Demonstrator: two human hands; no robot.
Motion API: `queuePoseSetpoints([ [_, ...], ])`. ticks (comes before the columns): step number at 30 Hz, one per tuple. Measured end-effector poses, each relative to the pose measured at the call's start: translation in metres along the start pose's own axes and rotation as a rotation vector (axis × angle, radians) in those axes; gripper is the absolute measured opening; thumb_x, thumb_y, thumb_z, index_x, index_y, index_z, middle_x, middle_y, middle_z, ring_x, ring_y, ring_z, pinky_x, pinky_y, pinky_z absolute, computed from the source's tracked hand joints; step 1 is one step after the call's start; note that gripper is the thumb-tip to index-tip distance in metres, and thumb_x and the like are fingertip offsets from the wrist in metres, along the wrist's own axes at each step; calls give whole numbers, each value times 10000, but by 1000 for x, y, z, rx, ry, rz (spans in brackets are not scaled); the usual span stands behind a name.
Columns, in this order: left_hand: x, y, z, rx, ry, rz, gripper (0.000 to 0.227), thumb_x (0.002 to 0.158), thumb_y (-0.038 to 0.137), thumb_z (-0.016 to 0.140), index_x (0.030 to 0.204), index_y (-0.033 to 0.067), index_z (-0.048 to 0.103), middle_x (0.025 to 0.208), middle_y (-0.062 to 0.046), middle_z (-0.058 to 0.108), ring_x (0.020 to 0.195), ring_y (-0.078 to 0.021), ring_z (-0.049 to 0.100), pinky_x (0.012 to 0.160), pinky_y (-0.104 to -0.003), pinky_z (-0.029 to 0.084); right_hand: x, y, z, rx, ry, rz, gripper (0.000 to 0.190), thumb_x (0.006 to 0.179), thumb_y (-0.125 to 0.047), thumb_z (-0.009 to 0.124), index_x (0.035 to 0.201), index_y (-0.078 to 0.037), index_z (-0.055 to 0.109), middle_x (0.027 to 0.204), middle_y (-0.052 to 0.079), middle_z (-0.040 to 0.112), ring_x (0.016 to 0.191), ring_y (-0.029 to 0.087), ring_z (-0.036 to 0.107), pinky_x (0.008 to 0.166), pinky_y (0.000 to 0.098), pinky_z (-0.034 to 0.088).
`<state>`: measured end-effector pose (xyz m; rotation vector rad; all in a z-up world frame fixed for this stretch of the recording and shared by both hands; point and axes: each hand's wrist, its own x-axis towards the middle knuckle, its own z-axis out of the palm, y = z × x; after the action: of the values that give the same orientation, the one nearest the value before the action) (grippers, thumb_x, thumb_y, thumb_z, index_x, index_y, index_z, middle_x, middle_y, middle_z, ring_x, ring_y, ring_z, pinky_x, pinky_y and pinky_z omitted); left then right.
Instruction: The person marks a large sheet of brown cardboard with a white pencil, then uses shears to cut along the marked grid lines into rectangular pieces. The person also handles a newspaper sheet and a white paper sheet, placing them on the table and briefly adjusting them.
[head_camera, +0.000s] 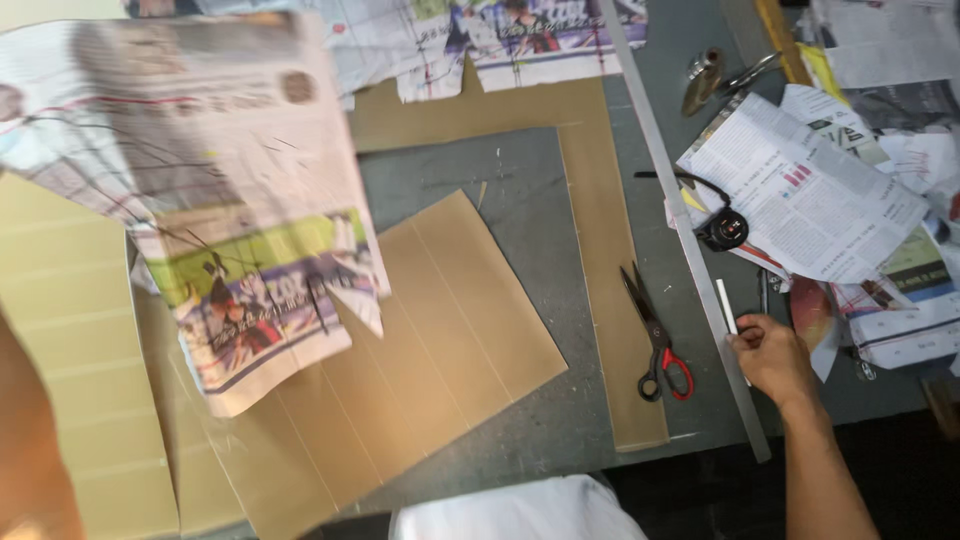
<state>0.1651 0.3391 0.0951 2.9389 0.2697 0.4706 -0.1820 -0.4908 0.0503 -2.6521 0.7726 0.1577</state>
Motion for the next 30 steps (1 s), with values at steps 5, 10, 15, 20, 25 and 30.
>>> queuePoseSetpoints([
  [5,29,41,12,-40,-3,-12,195,961,181,672,1138,136,741,947,-93,691,855,-291,669,717,-432,534,-22,-20,-4,637,66,-12,276,901,-161,757,1114,-9,665,883,58,660,783,207,662,653,364,587],
  [10,48,22,29,-63,-2,-8,238,914,143,679,1148,134,725,989,-80,698,895,-271,672,735,-416,536,-51,-112,25,919,35,201,216,1051,-240,668,1045,-49,567,764,64,588,616,202,602,553,360,546],
  [15,20,23,26,-259,215,258,292,867,105,686,1157,132,709,1032,-67,705,934,-252,676,753,-401,537,-59,-251,94,1064,-80,39,225,1089,-220,537,1127,-20,632,823,93,643,668,195,658,598,380,586],
  [20,-111,142,65,-676,-378,546,420,838,94,703,1241,212,717,1072,-43,681,1021,-247,666,832,-388,565,-34,-362,147,1056,-262,-238,230,1014,-154,609,1187,-15,669,1037,72,742,924,148,728,821,317,630],
  [25,-130,204,92,-588,-752,686,630,866,222,795,1436,386,582,1145,-87,621,1133,-300,612,910,-432,526,-12,-401,170,728,-135,-324,134,984,-107,750,1065,-29,678,856,13,649,764,77,569,658,239,456],
  [30,-111,218,104,-412,-893,731,706,805,212,827,1419,441,563,1244,-25,627,1202,-271,606,945,-414,523,-7,-407,176,687,-149,-471,135,979,-98,723,1101,-52,690,868,-25,673,780,37,587,686,211,486],
])
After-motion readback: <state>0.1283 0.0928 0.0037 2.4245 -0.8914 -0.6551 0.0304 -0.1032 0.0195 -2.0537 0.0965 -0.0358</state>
